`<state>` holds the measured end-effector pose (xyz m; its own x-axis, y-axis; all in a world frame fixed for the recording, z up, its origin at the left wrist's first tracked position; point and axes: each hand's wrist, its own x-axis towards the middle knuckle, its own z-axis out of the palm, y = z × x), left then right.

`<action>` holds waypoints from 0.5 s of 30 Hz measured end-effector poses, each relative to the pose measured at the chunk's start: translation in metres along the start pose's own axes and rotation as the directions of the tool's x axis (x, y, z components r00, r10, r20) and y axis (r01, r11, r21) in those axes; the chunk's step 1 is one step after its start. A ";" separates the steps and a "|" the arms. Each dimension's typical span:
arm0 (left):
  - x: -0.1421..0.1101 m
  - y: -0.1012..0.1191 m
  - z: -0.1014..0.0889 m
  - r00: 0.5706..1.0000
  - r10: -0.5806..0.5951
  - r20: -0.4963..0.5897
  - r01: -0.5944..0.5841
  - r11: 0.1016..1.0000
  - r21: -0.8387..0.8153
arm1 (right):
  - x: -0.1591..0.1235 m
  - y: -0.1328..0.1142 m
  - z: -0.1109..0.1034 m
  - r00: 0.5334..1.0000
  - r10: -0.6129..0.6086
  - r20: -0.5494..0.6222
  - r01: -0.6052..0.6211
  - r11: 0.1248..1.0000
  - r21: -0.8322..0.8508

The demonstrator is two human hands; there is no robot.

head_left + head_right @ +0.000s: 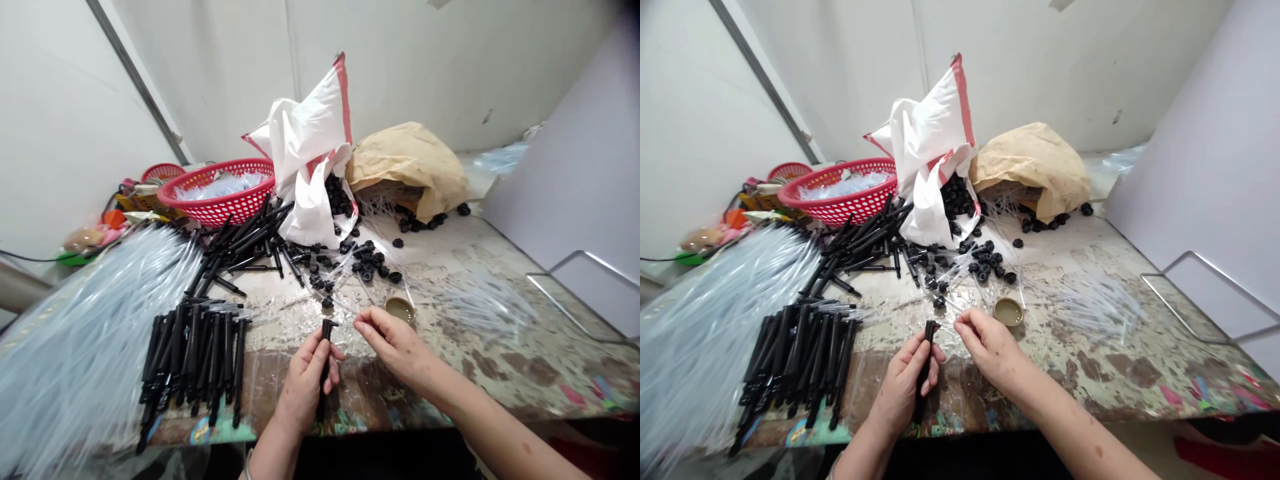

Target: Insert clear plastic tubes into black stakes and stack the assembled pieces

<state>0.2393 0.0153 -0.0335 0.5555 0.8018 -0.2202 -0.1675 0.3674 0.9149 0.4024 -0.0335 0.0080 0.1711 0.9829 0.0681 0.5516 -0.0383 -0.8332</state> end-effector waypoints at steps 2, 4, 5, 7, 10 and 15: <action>0.000 0.000 0.000 1.000 0.003 0.003 -0.003 1.000 -0.012 | 0.003 0.002 0.006 1.000 -0.018 -0.006 0.018 1.000 -0.016; 0.000 0.000 -0.001 1.000 0.006 0.000 -0.006 1.000 -0.020 | 0.005 0.003 0.008 0.999 -0.035 -0.007 0.035 0.999 -0.034; 0.000 -0.001 -0.001 1.000 0.005 -0.003 -0.005 1.000 -0.023 | 0.005 0.003 0.009 0.999 -0.040 -0.008 0.039 0.998 -0.040; 0.000 -0.001 -0.001 1.000 0.004 -0.007 -0.004 1.000 -0.029 | 0.005 0.003 0.009 0.999 -0.041 -0.010 0.040 0.998 -0.050; 0.000 -0.002 -0.002 1.000 0.002 0.006 -0.002 1.000 -0.030 | 0.004 0.000 0.009 1.000 -0.027 -0.004 0.027 0.998 -0.064; -0.001 -0.003 -0.003 1.000 0.007 -0.001 -0.007 1.000 -0.015 | 0.004 -0.003 0.012 0.999 -0.029 -0.022 0.027 0.997 -0.075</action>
<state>0.2373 0.0149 -0.0372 0.5538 0.8047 -0.2141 -0.1837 0.3689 0.9111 0.3920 -0.0276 0.0040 0.1726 0.9795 0.1041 0.6158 -0.0248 -0.7875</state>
